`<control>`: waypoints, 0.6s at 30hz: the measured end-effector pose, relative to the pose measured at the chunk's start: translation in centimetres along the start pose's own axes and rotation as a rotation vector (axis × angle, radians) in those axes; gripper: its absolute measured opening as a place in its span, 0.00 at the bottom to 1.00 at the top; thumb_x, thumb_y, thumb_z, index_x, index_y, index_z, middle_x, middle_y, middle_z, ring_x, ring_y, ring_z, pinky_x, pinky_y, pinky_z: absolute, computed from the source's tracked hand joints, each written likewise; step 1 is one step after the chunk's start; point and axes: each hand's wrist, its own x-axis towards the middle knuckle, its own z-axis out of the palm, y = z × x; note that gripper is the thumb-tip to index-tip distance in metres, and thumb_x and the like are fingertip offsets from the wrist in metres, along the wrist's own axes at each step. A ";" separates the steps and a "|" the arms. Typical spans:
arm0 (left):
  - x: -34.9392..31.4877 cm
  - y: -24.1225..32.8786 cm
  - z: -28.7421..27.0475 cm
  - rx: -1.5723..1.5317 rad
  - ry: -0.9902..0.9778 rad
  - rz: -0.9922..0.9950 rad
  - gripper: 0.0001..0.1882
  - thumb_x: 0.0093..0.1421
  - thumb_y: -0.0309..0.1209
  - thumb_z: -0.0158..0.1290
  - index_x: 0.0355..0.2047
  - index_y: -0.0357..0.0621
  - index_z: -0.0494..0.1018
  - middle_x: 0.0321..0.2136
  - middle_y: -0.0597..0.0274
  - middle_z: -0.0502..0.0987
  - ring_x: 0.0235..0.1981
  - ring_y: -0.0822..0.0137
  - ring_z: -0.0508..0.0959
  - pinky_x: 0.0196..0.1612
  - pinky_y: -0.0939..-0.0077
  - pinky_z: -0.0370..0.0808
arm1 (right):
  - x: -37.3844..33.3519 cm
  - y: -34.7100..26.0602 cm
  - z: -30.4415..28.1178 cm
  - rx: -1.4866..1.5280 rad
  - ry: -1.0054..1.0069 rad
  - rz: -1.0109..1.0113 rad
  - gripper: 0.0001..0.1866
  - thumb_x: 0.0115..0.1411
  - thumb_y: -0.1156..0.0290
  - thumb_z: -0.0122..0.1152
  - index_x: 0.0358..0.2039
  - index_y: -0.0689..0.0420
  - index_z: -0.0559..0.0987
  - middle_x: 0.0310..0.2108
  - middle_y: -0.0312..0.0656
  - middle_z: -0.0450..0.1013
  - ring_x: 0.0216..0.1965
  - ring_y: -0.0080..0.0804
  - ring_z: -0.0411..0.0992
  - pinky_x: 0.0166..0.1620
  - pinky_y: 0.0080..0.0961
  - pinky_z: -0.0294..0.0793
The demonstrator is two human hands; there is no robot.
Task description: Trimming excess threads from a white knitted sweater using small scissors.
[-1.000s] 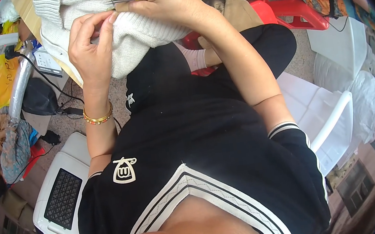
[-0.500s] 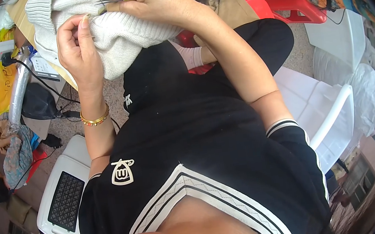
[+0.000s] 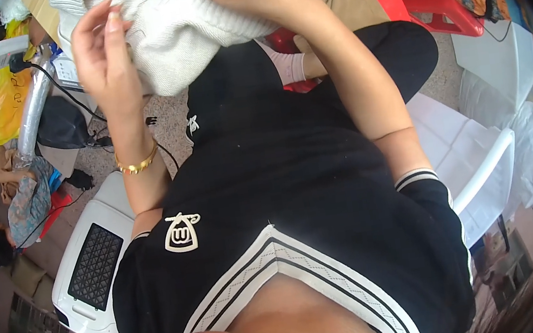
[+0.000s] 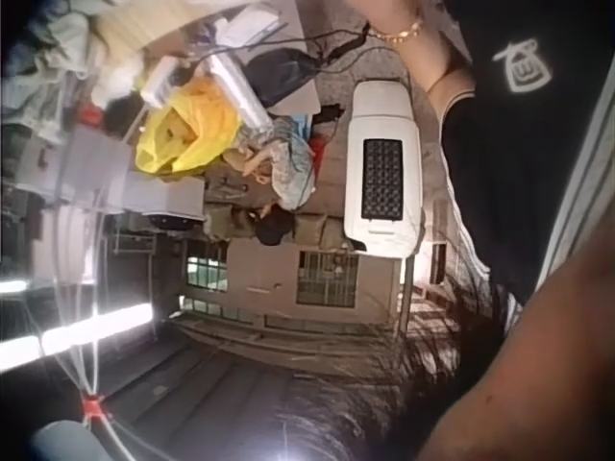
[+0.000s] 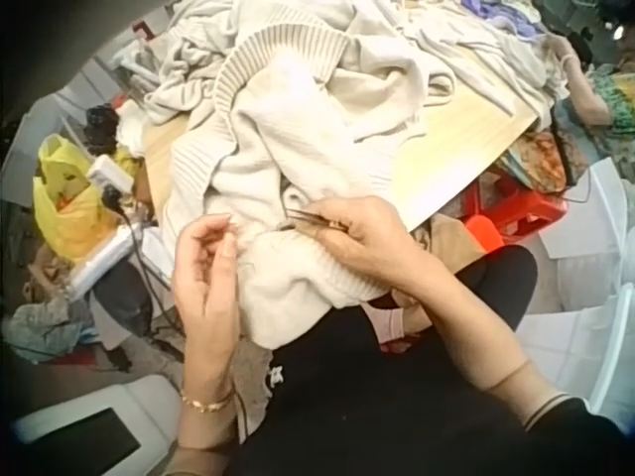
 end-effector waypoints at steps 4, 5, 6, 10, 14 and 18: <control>-0.6 3.7 -2.6 0.440 0.030 0.089 0.09 0.65 0.27 0.55 0.43 0.38 0.77 0.37 0.60 0.77 0.35 0.68 0.78 0.42 0.74 0.73 | -1.3 0.7 -0.8 -0.139 0.152 -0.223 0.18 0.51 0.83 0.57 0.43 0.62 0.82 0.32 0.47 0.81 0.31 0.35 0.81 0.36 0.24 0.78; -0.4 4.3 -2.8 0.478 -0.007 0.106 0.10 0.63 0.27 0.58 0.44 0.38 0.77 0.37 0.61 0.78 0.36 0.70 0.78 0.42 0.74 0.72 | -1.0 3.8 0.0 0.347 0.373 -0.489 0.21 0.49 0.85 0.53 0.45 0.63 0.81 0.33 0.47 0.81 0.32 0.35 0.81 0.38 0.22 0.78; -1.0 4.5 -3.5 0.479 -0.034 0.047 0.10 0.62 0.26 0.58 0.44 0.37 0.77 0.38 0.60 0.78 0.37 0.69 0.78 0.42 0.75 0.72 | -1.2 1.9 -1.3 0.068 0.319 -0.376 0.21 0.49 0.86 0.53 0.45 0.64 0.81 0.33 0.47 0.81 0.32 0.35 0.81 0.39 0.21 0.78; -1.9 5.3 -2.3 0.433 -0.102 0.085 0.12 0.60 0.24 0.61 0.44 0.38 0.78 0.39 0.58 0.79 0.41 0.65 0.78 0.46 0.72 0.72 | -2.2 -2.1 -6.7 -0.497 0.368 -0.290 0.18 0.52 0.87 0.58 0.44 0.64 0.82 0.30 0.47 0.80 0.29 0.35 0.80 0.33 0.23 0.77; -1.2 4.9 -0.2 0.562 -0.074 0.333 0.11 0.57 0.23 0.61 0.41 0.38 0.79 0.40 0.56 0.79 0.43 0.60 0.77 0.50 0.67 0.72 | -3.2 -1.3 -6.7 -0.779 0.344 -0.518 0.12 0.55 0.71 0.68 0.42 0.52 0.84 0.16 0.36 0.65 0.15 0.30 0.67 0.20 0.27 0.65; 0.1 3.4 2.3 0.548 -0.112 0.298 0.10 0.56 0.27 0.63 0.40 0.45 0.82 0.37 0.61 0.78 0.39 0.60 0.76 0.46 0.68 0.71 | -5.2 1.0 -6.2 -0.846 0.125 -0.358 0.28 0.47 0.73 0.64 0.52 0.46 0.80 0.20 0.34 0.69 0.19 0.31 0.71 0.23 0.28 0.70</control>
